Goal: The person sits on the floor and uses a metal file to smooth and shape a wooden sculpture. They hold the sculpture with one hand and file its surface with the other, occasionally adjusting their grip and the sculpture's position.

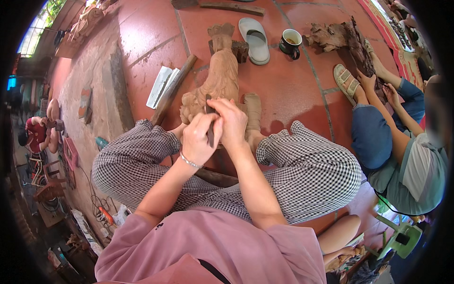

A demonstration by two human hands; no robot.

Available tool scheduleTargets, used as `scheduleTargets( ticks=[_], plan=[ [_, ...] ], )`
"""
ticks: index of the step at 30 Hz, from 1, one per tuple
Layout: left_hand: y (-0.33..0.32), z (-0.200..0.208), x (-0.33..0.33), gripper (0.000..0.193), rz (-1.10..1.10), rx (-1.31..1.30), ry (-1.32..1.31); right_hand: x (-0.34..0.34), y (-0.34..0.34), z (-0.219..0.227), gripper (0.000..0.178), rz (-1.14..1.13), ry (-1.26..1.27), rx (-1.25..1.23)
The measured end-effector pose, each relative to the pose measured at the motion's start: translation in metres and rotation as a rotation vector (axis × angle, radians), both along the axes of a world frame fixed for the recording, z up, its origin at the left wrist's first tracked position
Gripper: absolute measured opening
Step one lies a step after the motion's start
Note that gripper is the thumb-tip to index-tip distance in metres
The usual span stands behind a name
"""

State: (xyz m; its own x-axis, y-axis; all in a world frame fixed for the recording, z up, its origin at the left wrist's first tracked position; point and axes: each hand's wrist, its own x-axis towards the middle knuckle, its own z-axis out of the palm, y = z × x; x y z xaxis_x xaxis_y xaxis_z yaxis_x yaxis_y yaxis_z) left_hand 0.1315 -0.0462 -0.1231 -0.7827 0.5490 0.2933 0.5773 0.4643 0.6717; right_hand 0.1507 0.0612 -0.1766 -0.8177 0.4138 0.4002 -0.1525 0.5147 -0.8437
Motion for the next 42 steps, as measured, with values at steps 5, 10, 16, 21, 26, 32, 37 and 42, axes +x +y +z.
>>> scheduleTargets(
  ticks=[5, 10, 16, 21, 26, 32, 37, 42],
  plan=[
    [-0.002, 0.003, 0.011, 0.024, -0.050, 0.023, 0.049, 0.004, -0.003, 0.003, 0.024, -0.031, 0.044, -0.079],
    [-0.001, -0.005, 0.010, 0.014, -0.040, 0.071, 0.052, 0.007, -0.004, 0.011, 0.027, -0.061, -0.023, -0.139],
    [-0.001, -0.010, 0.005, 0.007, 0.047, 0.162, -0.042, 0.003, -0.012, 0.008, 0.030, -0.144, -0.049, -0.148],
    [-0.009, -0.010, -0.014, 0.009, 0.133, 0.235, -0.113, -0.011, -0.020, -0.001, 0.026, -0.161, 0.013, 0.091],
    [-0.022, -0.006, -0.024, 0.019, 0.123, 0.216, -0.177, -0.010, -0.029, 0.000, 0.029, -0.173, 0.024, 0.130],
    [-0.030, -0.002, -0.038, 0.026, 0.122, 0.230, -0.294, -0.014, -0.034, 0.001, 0.031, -0.182, -0.001, 0.184],
    [-0.037, -0.001, -0.050, 0.029, 0.111, 0.207, -0.457, -0.013, -0.038, 0.002, 0.033, -0.167, -0.068, 0.113],
    [-0.037, 0.013, -0.060, 0.029, 0.023, 0.209, -0.457, -0.014, -0.043, 0.001, 0.037, -0.192, -0.054, 0.191]
  ],
)
